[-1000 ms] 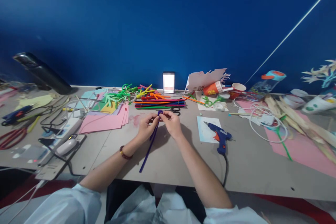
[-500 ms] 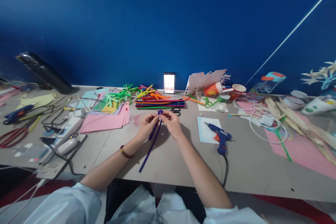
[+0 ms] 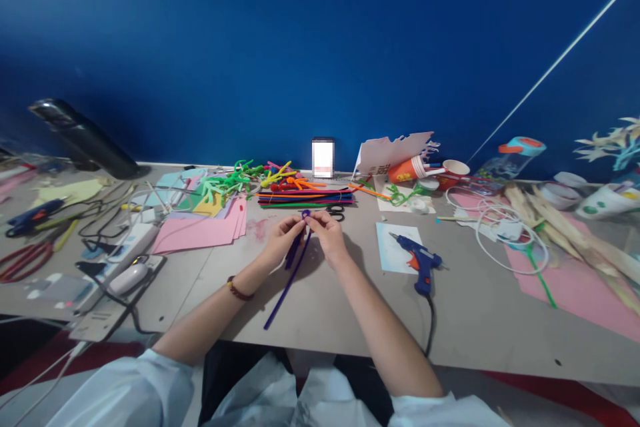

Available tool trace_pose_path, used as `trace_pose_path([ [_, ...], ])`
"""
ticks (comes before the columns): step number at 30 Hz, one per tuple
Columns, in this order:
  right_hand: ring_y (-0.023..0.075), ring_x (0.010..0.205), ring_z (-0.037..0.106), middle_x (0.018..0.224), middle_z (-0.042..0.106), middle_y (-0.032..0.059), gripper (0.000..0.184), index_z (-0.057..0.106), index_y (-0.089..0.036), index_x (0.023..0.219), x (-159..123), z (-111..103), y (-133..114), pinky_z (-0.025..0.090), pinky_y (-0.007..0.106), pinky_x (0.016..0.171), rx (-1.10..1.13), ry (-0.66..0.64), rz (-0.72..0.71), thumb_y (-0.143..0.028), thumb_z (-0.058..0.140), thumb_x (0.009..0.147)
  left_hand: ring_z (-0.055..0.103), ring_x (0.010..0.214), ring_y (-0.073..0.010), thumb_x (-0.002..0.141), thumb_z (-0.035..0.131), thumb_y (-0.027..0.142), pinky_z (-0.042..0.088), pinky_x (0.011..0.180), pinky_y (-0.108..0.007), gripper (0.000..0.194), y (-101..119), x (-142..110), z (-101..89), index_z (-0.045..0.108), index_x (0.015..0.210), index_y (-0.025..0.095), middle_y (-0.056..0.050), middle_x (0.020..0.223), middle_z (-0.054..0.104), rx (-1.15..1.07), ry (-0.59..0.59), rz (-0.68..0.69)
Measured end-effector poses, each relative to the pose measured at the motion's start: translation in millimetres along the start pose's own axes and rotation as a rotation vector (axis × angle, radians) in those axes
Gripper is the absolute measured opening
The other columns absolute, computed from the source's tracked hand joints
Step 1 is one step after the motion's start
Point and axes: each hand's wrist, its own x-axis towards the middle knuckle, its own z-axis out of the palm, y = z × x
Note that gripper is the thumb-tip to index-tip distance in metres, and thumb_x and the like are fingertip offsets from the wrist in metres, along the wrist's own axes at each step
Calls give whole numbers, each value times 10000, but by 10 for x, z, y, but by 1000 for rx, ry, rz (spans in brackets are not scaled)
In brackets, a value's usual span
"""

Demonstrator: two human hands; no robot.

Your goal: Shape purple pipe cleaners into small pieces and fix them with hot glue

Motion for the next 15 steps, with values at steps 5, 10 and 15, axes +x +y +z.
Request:
trace_pose_path([
  [5,110,625,482,694,575,-24,167,657,-203,736,-4,14,-11,410,250,628,16,-7,24,-342,714,663,451,441,-64,708,673,461,399,424,-199,323,30,-5,-13,576,729,154,42,550,504,-42,-39,-31],
  [10,138,669,514,716,577,-5,186,643,-203,715,-8,14,-73,425,277,659,-168,-1,-103,-386,672,698,455,449,-62,702,678,465,379,416,-189,332,18,-16,-17,567,729,153,37,568,504,-18,-11,2],
  [15,156,704,543,747,585,22,206,635,-193,740,-17,4,-64,452,283,651,-333,-12,-231,-397,612,753,444,440,-56,675,695,482,368,415,-182,361,12,-22,-11,567,715,146,42,552,503,24,26,36],
])
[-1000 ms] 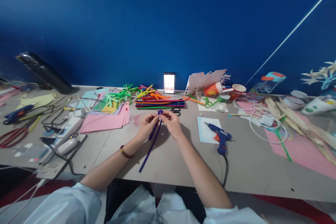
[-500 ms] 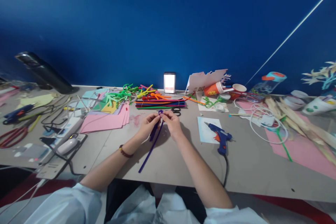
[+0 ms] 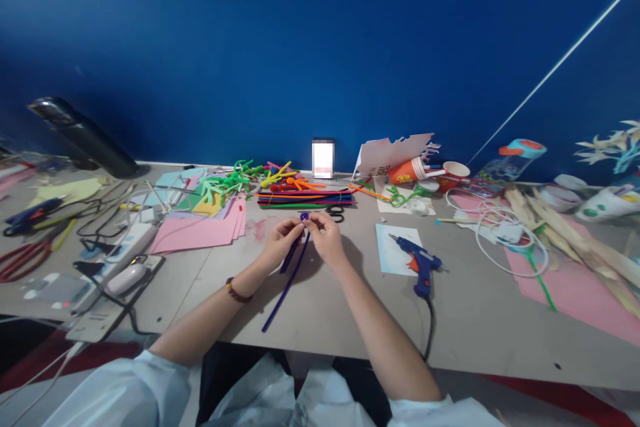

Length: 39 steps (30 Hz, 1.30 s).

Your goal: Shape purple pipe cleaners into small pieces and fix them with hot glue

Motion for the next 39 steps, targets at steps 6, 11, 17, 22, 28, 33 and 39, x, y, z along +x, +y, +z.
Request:
trace_pose_path([
  [6,165,765,585,805,625,39,198,643,-189,773,58,-99,-181,472,285,694,-158,21,-58,-355,545,814,478,462,-64,707,678,461,404,443,-186,330,20,42,-39,600,753,143,30,581,531,-29,-47,-26],
  [11,193,832,619,924,675,58,210,649,-211,909,-65,-559,-739,475,325,781,-591,-33,-84,-349,506,844,471,442,-53,704,684,451,406,432,-179,315,-97,91,-90,619,757,147,32,588,529,-55,-20,-51],
  [17,277,881,628,1013,666,125,394,627,-191,1024,-919,-1468,-657,481,378,733,-1198,285,-29,-473,396,874,490,469,-52,678,711,421,428,451,-173,307,-84,94,-106,610,760,142,27,613,544,-229,-34,-173],
  [22,276,915,637,1050,665,147,499,605,-146,1112,-1444,-1914,-129,491,380,770,-1349,244,-78,-497,323,898,500,475,-53,641,742,387,426,446,-171,312,-50,113,-107,598,755,135,26,627,551,-370,-31,-278],
  [28,256,878,634,1025,673,137,395,658,-139,1025,-1395,-1993,-30,497,355,759,-1450,269,-149,-406,408,877,498,477,-61,616,758,369,421,449,-177,325,-39,107,-100,601,757,123,21,608,541,-425,-20,-292],
  [33,271,862,618,1020,672,134,363,650,-129,1044,-1249,-2181,-33,495,370,709,-1569,202,-117,-308,397,855,489,489,-66,640,743,350,412,459,-184,300,-11,77,-78,598,764,119,15,616,535,-451,-38,-315],
  [39,243,824,617,979,666,111,326,637,-150,1050,-1202,-2374,24,489,343,693,-1459,182,-95,-271,422,835,458,501,-72,704,678,267,403,483,-197,185,-15,79,-107,566,727,121,15,599,479,-633,-171,-373],
])
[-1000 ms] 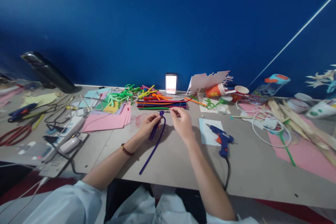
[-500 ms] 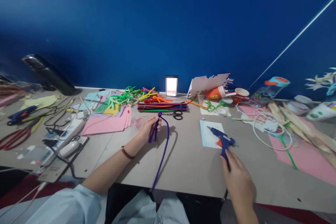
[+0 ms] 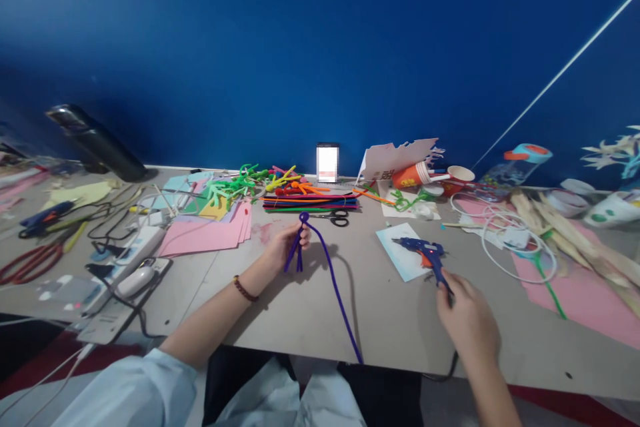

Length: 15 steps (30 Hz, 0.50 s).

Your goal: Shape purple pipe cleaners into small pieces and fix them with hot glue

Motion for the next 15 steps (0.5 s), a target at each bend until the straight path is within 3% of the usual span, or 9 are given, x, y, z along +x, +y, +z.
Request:
trace_pose_path([
  [4,270,829,607,948,655,120,342,627,-151,1100,-52,-66,-99,489,388,687,-64,-28,29,-275,427,852,434,501,-74,731,628,220,393,484,-201,154,14,-6,-2,522,667,129,18,582,429,-81,-52,-61],
  [7,340,972,567,1126,595,174,367,610,-151,1136,-6,-150,-369,475,474,757,-105,57,87,-332,478,846,438,512,-74,719,638,227,386,484,-198,148,17,-7,8,535,682,128,17,592,434,-73,-37,-66],
  [11,264,1009,575,1075,614,132,280,613,-182,1068,289,-269,-1000,466,423,881,391,134,-20,-314,473,864,435,510,-71,684,685,307,380,485,-196,211,16,-19,35,573,700,129,22,582,452,37,47,-21],
  [13,214,901,609,966,644,93,184,632,-202,922,519,-321,-1375,504,359,818,651,43,-83,-295,481,872,437,513,-71,670,702,364,380,493,-198,262,17,-36,62,587,716,133,23,584,469,130,81,26],
  [15,191,818,622,917,652,73,170,622,-208,908,765,-345,-1722,531,326,741,853,-80,-130,-300,482,879,442,511,-73,664,706,406,372,494,-201,293,21,-52,91,597,723,141,23,582,489,258,109,101],
])
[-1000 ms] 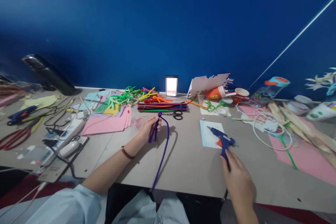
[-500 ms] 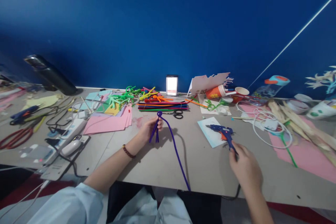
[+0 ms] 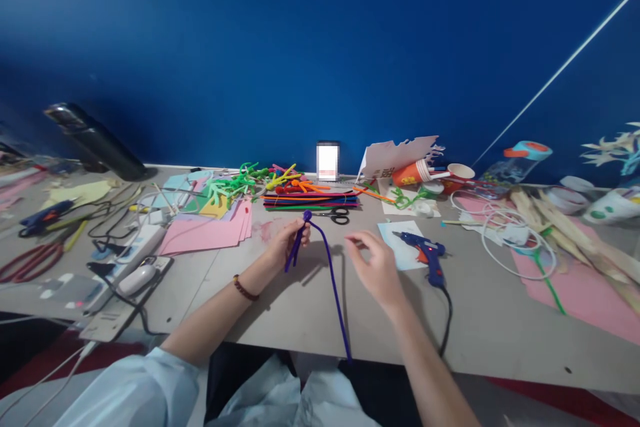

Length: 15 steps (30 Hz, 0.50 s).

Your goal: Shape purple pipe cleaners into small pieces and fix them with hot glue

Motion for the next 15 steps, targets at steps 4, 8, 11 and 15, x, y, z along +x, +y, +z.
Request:
trace_pose_path([
  [4,207,991,592,1058,625,75,204,618,-230,1034,444,349,-148,488,369,883,35,-62,-209,-269,481,887,413,481,-69,690,689,400,325,478,-202,247,23,-5,16,622,718,164,36,546,494,322,91,256],
  [8,204,963,596,1000,631,70,201,645,-238,955,528,582,74,488,369,868,-29,-147,-347,-256,450,911,498,614,-105,720,669,318,379,592,-216,133,37,4,-41,667,748,189,-3,676,593,610,110,463],
  [11,201,947,590,970,621,74,182,627,-222,932,459,687,250,490,359,849,-25,-126,-344,-238,447,912,526,702,-141,721,671,273,393,671,-232,90,29,-8,-94,691,791,220,-24,739,617,820,134,540],
  [15,200,927,573,933,583,78,139,588,-208,895,406,742,313,487,353,829,26,-128,-318,-215,449,903,553,778,-182,734,652,243,403,744,-266,129,-16,-9,-120,699,854,246,-52,829,639,894,123,550],
])
